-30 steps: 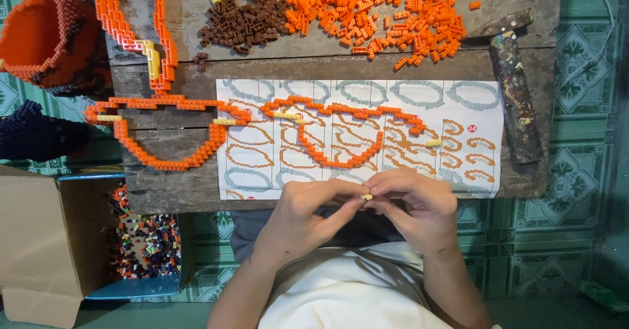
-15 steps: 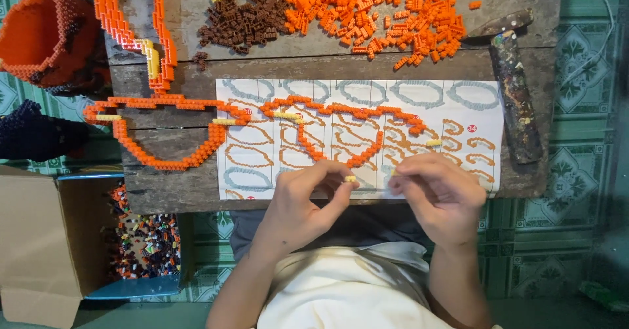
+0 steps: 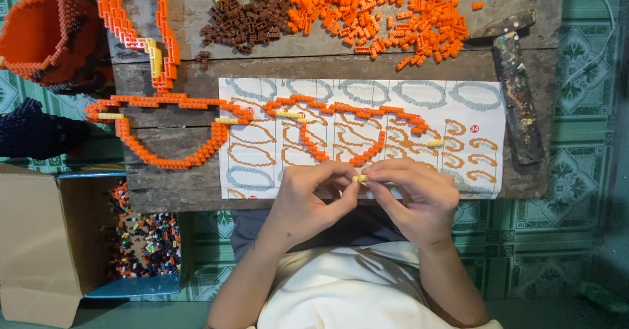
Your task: Assembling a structure from small interlocking plastic pieces using hands and a hammer.
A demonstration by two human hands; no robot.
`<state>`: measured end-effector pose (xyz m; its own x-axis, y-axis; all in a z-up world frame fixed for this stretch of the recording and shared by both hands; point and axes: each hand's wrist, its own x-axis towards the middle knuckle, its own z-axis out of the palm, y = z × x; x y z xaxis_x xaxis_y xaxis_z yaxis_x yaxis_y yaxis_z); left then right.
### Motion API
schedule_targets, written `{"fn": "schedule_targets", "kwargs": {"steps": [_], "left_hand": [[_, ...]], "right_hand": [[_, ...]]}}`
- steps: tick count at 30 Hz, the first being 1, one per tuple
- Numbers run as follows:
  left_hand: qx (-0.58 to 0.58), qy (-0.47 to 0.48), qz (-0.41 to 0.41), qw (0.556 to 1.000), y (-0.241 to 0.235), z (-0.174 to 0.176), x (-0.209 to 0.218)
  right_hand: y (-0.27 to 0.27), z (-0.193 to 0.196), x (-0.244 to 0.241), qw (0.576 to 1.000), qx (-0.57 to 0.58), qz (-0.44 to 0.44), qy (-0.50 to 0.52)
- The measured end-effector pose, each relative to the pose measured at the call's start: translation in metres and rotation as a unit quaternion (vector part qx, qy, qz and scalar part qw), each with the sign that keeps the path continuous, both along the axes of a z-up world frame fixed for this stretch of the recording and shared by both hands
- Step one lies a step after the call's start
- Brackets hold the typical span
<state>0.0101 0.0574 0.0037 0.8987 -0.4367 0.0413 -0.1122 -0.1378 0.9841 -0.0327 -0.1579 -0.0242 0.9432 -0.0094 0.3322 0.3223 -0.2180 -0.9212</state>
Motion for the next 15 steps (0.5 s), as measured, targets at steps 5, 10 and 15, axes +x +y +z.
{"fn": "schedule_targets", "kwargs": {"steps": [5, 10, 15], "left_hand": [[0.002, 0.003, -0.006, 1.000, 0.0015, 0.0010, 0.0009], [-0.001, 0.006, -0.006, 1.000, 0.0022, -0.0027, 0.0012], [0.000, 0.005, -0.003, 1.000, 0.0022, -0.0013, 0.0004]], "right_hand": [[-0.0015, -0.0022, -0.0006, 1.000, -0.010, 0.002, 0.015], [0.0002, -0.0014, -0.0005, 1.000, -0.003, 0.004, 0.020], [0.0023, -0.0013, -0.0002, 1.000, -0.015, -0.002, 0.020]]}}
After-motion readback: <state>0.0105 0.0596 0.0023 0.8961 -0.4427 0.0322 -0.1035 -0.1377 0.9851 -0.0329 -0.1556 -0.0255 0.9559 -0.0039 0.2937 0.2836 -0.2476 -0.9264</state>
